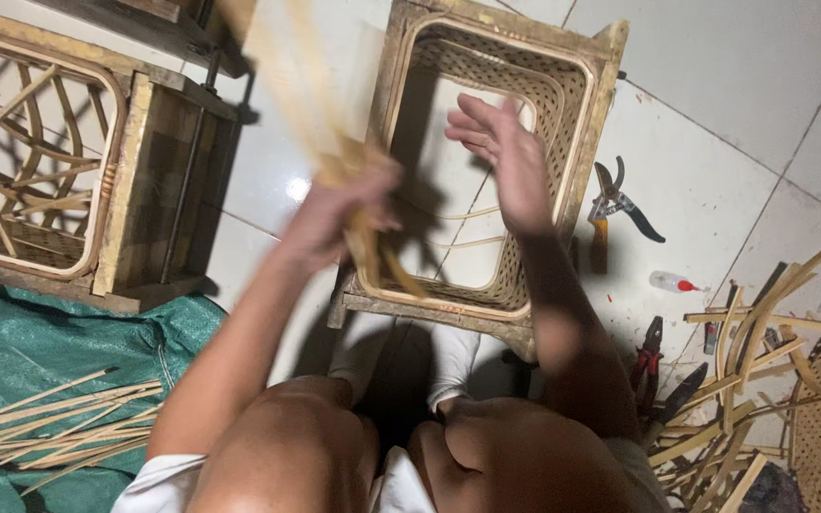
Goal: The person sits on the floor assembling a rattan basket frame. They insert thin rattan strips across the frame, tap them into place with a hammer, trim with pliers, and squeeze glue from a bottle onto the joints.
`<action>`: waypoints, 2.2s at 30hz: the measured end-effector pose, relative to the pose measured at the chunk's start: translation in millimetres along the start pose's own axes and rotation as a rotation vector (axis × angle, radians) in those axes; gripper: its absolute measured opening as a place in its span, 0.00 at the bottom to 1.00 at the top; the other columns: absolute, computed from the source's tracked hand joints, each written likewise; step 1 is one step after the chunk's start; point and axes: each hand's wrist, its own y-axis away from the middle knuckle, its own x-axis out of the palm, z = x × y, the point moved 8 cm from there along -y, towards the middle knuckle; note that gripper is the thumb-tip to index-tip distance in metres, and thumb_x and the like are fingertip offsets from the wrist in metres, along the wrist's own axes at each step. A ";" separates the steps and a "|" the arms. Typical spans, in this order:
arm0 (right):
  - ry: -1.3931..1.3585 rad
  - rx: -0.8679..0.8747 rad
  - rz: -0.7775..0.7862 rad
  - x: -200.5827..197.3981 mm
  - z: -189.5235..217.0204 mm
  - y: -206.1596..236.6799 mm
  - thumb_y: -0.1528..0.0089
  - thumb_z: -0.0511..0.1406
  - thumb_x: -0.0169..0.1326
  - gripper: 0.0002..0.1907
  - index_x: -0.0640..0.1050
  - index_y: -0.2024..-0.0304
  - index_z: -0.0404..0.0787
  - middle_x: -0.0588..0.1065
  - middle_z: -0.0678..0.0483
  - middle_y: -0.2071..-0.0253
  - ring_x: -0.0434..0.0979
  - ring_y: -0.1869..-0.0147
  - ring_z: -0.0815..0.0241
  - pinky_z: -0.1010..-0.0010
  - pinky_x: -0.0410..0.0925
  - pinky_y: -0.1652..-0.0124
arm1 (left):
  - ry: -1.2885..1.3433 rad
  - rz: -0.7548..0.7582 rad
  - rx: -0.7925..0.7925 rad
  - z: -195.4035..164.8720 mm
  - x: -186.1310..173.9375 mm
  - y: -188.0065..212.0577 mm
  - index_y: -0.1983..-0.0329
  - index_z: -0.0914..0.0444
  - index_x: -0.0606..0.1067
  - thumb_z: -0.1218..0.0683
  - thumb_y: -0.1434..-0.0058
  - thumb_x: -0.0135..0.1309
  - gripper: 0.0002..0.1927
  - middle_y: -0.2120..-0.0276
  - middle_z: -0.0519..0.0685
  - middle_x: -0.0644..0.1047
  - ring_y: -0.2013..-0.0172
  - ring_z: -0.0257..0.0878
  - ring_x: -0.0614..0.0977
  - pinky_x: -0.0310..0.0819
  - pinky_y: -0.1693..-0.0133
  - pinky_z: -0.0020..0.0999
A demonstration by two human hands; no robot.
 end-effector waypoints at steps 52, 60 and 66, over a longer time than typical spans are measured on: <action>1.041 0.167 0.613 125.0 -155.3 9.9 0.39 0.44 0.63 0.16 0.80 0.56 0.40 0.81 0.45 0.61 0.82 0.56 0.50 0.58 0.73 0.54 | -1.014 -0.352 0.180 39.8 -61.9 46.7 0.51 0.71 0.76 0.47 0.46 0.70 0.28 0.63 0.53 0.83 0.63 0.37 0.84 0.80 0.59 0.33; 0.753 0.231 0.692 110.9 -149.7 11.1 0.37 0.44 0.59 0.15 0.84 0.56 0.41 0.81 0.47 0.64 0.80 0.65 0.54 0.60 0.72 0.59 | -1.025 -0.329 0.278 39.0 -56.2 52.6 0.53 0.72 0.75 0.46 0.44 0.69 0.28 0.64 0.54 0.83 0.64 0.37 0.84 0.81 0.60 0.31; 0.330 0.461 0.601 100.2 -138.5 18.8 0.33 0.45 0.53 0.20 0.80 0.60 0.33 0.78 0.51 0.72 0.75 0.73 0.62 0.67 0.69 0.71 | -1.047 -0.375 0.213 40.0 -60.0 51.3 0.56 0.72 0.76 0.47 0.45 0.69 0.26 0.66 0.53 0.83 0.66 0.36 0.84 0.80 0.63 0.31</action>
